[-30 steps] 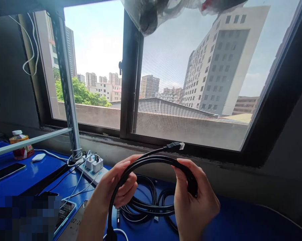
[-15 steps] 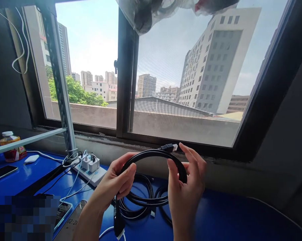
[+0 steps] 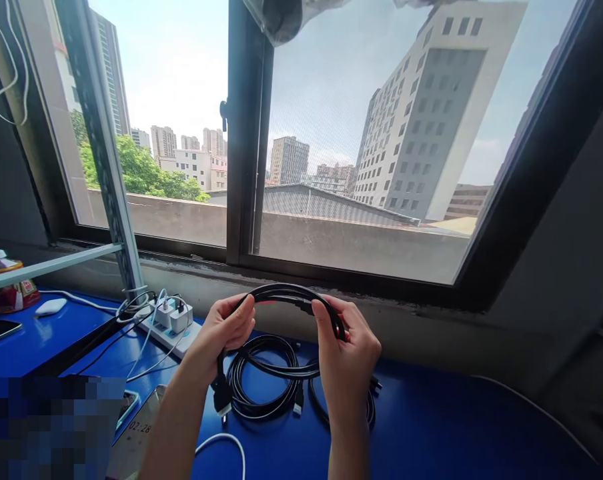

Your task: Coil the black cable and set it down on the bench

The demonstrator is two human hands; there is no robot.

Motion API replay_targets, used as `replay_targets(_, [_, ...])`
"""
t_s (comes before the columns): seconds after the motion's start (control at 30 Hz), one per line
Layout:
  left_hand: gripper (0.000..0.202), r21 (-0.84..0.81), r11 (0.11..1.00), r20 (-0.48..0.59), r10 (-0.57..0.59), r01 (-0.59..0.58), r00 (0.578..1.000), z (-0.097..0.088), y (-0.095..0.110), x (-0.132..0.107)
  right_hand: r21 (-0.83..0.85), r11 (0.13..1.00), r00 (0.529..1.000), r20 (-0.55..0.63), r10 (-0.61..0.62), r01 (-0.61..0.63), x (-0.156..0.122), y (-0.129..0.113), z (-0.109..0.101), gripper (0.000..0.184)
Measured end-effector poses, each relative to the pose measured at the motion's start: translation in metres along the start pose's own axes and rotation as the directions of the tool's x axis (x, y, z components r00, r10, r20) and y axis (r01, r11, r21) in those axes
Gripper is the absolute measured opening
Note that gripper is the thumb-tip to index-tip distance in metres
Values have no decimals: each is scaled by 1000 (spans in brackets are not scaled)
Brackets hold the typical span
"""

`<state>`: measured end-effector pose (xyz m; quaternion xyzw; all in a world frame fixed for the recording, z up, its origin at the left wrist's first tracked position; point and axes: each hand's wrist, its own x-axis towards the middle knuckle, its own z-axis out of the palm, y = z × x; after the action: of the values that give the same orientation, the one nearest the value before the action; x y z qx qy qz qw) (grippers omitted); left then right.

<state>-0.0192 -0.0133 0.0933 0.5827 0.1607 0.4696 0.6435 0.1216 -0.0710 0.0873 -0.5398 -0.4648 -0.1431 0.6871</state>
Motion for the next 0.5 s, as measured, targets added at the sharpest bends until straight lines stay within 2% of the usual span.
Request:
replay_targets(0.1, [52,32,999,-56,34,-32,998,-2,-2,3,-1,1000,997,77,31,-31,-2,-1,0,48])
replay_targets(0.2, [50,36,999,-53,42,-40,998,-5,-4,4,90,974,969,154,191,-206,-5,-4,0,52])
replay_targets(0.33, [48,-11,999,8,38,-38,999,-11,-8,5,230,830,847,307,434,-509,-4,-8,-2,58])
replay_targets(0.43, [49,-79,997,71,13,-8,997,-15,-14,9,224,791,795,398,459,-569,-2,-8,-1,59])
replay_targets(0.5, [46,-120,992,88,-16,27,996,-16,-18,13,213,807,805,391,446,-551,-1,-7,1,58])
